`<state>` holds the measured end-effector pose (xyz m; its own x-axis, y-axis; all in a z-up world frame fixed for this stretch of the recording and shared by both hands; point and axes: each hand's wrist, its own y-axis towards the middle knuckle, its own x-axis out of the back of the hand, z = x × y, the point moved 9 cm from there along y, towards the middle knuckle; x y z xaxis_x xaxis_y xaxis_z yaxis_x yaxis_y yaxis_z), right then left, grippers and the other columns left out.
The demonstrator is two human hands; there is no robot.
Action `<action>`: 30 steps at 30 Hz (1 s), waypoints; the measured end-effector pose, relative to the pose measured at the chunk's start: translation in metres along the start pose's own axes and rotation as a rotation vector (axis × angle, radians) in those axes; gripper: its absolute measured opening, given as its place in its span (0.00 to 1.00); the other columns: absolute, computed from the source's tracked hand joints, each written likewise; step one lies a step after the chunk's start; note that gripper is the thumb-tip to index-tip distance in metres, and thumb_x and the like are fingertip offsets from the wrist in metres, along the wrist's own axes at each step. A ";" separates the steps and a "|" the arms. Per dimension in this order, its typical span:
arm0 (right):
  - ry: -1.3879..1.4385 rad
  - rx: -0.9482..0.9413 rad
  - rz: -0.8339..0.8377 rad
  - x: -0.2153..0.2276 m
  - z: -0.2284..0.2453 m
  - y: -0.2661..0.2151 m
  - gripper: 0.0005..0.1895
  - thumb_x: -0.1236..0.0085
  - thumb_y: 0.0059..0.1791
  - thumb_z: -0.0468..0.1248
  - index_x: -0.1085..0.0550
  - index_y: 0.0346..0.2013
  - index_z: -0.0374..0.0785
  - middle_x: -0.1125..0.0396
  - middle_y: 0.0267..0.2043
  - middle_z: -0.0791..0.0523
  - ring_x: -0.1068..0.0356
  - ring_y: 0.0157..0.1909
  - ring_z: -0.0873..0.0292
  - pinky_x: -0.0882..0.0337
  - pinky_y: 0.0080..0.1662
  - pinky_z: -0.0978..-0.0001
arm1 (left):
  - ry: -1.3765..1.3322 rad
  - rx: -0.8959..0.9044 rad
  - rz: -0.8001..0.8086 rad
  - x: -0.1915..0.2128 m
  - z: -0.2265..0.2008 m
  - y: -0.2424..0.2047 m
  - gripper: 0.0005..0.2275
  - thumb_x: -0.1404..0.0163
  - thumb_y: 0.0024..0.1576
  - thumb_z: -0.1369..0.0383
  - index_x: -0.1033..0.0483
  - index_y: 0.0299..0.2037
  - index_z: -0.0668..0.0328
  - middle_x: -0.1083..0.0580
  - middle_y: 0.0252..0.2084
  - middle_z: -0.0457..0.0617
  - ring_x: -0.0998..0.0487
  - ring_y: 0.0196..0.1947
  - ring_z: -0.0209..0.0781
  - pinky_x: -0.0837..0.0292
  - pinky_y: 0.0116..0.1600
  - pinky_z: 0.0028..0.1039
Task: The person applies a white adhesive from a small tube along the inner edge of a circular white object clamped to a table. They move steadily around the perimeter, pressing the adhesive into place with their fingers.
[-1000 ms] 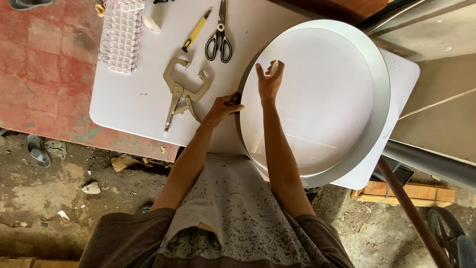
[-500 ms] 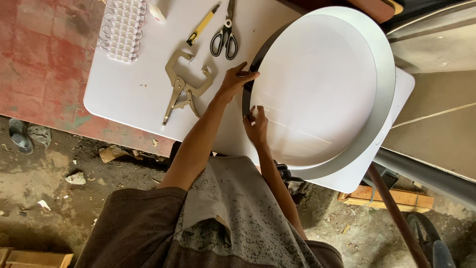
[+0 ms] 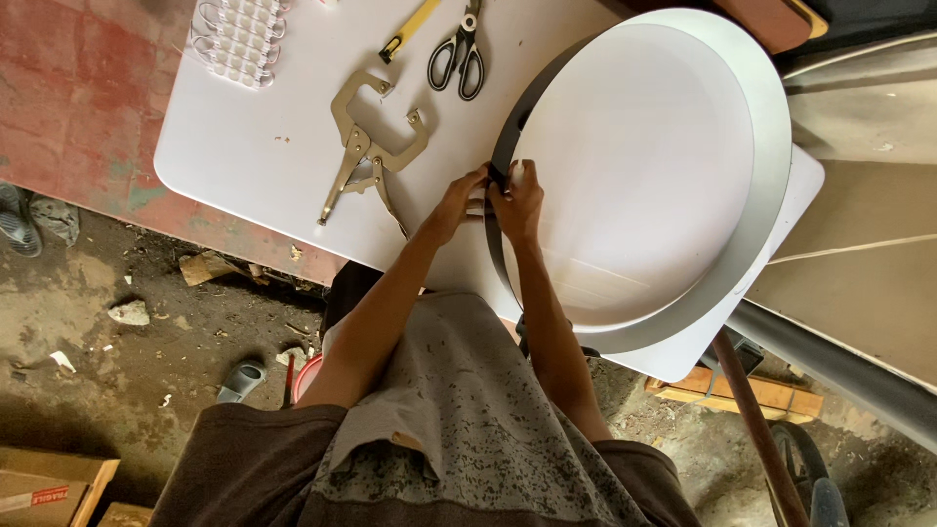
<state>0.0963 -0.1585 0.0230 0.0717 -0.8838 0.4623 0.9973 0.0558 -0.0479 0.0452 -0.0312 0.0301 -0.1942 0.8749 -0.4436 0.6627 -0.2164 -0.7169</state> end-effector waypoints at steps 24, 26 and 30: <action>-0.102 -0.061 -0.034 -0.015 -0.015 0.014 0.16 0.43 0.37 0.29 0.35 0.36 0.43 0.37 0.21 0.49 0.31 0.24 0.48 0.31 0.29 0.52 | 0.241 -0.320 -0.028 -0.002 0.093 0.019 0.48 0.39 0.54 0.72 0.66 0.78 0.61 0.38 0.66 0.74 0.30 0.62 0.75 0.28 0.65 0.56; -0.140 -0.072 -0.052 -0.018 -0.011 0.012 0.15 0.42 0.38 0.30 0.35 0.36 0.43 0.35 0.21 0.48 0.29 0.25 0.45 0.29 0.31 0.50 | 0.346 -0.374 -0.068 -0.006 0.082 0.015 0.50 0.38 0.51 0.68 0.66 0.77 0.67 0.40 0.66 0.78 0.36 0.66 0.77 0.37 0.70 0.58; -0.180 -0.064 -0.039 -0.024 -0.015 0.018 0.17 0.42 0.37 0.31 0.34 0.38 0.42 0.33 0.22 0.46 0.27 0.28 0.41 0.26 0.36 0.45 | 0.407 -0.495 -0.113 -0.006 0.059 0.005 0.53 0.33 0.47 0.60 0.60 0.73 0.84 0.45 0.70 0.83 0.47 0.73 0.78 0.56 0.77 0.58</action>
<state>0.1123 -0.1429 -0.0020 0.0402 -0.7873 0.6152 0.9967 -0.0117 -0.0801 0.0071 -0.0634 -0.0020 -0.0575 0.9958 -0.0708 0.9282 0.0272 -0.3712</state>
